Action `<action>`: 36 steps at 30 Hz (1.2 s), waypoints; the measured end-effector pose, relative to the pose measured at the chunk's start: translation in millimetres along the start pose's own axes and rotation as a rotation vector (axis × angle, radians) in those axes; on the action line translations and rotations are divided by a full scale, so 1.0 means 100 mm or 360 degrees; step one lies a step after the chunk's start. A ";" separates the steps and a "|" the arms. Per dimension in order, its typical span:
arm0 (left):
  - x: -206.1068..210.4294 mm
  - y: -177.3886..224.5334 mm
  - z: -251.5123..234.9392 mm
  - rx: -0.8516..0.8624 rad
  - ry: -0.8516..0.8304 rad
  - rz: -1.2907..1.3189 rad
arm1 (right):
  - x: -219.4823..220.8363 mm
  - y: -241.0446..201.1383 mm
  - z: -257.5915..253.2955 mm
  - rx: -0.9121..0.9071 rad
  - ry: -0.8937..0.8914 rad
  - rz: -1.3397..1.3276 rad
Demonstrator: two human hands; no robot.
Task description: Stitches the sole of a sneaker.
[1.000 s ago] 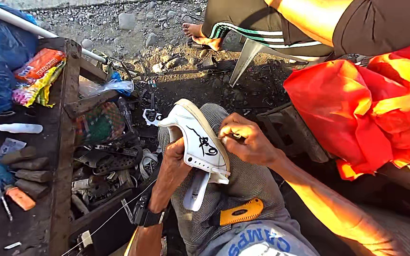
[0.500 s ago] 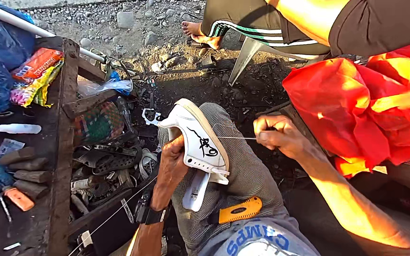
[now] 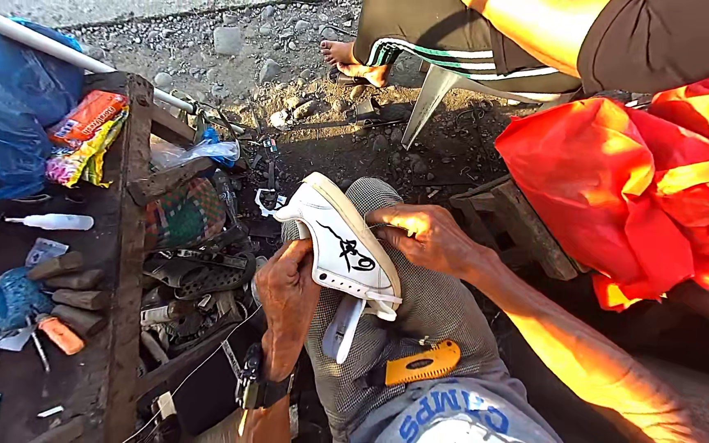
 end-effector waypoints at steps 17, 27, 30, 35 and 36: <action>-0.38 -0.02 -0.13 0.0011 -0.0118 -0.0159 | -0.77 1.25 1.16 0.1059 -0.0393 0.0412; 0.09 -0.06 -0.22 -0.0194 -0.0851 0.0938 | -0.17 0.05 0.37 0.0395 0.0215 -0.0749; 0.11 -0.05 -0.21 -0.0245 -0.0775 0.0962 | -0.01 -0.02 0.20 0.0264 0.0096 -0.0663; 0.14 -0.03 -0.16 -0.0331 -0.0656 0.1004 | 0.01 0.01 0.14 0.0344 -0.0044 -0.0781; 0.15 -0.03 -0.15 -0.0338 -0.0621 0.1013 | 0.03 0.01 0.14 0.0351 -0.0004 -0.0815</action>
Point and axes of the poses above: each hand's wrist, its own z-axis away from the middle knuckle, its own x-axis out of the palm, y = z × x, the point moved 3 cm from there along -z, towards the middle knuckle, and after that the axes turned 13 degrees about y, right-handed, at the moved point
